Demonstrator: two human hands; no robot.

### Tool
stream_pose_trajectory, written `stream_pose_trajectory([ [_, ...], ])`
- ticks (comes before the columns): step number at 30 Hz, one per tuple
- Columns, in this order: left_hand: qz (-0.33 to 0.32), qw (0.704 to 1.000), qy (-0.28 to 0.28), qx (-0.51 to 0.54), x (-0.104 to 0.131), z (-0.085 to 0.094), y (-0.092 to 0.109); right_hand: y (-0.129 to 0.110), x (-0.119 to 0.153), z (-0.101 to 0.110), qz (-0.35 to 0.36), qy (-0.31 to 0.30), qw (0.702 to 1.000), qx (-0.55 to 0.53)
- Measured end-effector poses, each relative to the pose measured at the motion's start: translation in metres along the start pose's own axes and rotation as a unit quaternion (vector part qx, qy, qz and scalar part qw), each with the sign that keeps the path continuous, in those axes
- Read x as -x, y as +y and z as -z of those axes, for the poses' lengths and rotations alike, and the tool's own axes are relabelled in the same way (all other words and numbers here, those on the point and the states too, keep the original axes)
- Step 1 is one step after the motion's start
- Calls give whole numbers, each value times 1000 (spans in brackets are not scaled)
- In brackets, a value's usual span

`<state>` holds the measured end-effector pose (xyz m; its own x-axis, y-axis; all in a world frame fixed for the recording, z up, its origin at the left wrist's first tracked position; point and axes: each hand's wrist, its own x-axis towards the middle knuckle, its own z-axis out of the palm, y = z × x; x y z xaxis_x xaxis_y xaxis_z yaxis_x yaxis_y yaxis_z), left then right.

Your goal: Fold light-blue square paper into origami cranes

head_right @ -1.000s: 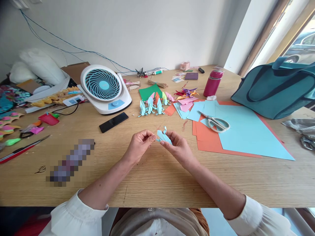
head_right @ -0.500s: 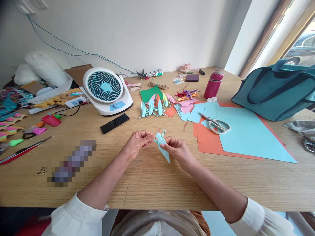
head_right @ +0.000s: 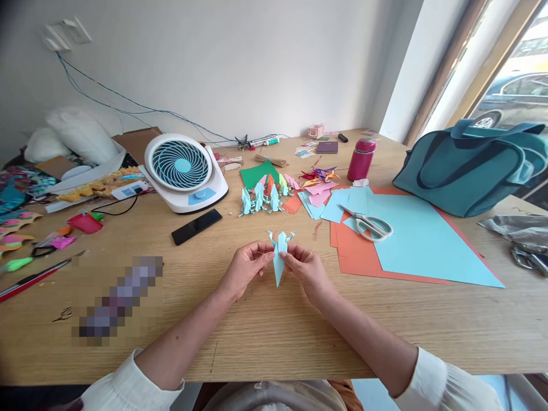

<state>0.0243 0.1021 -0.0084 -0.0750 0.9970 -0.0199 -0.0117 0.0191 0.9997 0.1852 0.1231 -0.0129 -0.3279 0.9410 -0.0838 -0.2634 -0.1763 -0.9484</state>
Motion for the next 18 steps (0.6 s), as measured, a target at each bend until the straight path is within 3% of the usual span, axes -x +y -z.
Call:
stream_pose_trajectory([
  [4,-3,1000,3,-24,1,-1,-2,-2,-1,-1,23,32,999,6],
  [11,-35,999,-4,-32,0,-1,-4,-2,1,1,25,-4,1000,16],
  [18,-47,999,-12,-25,1,-1,-5,2,-1,5,30,8,999,33],
])
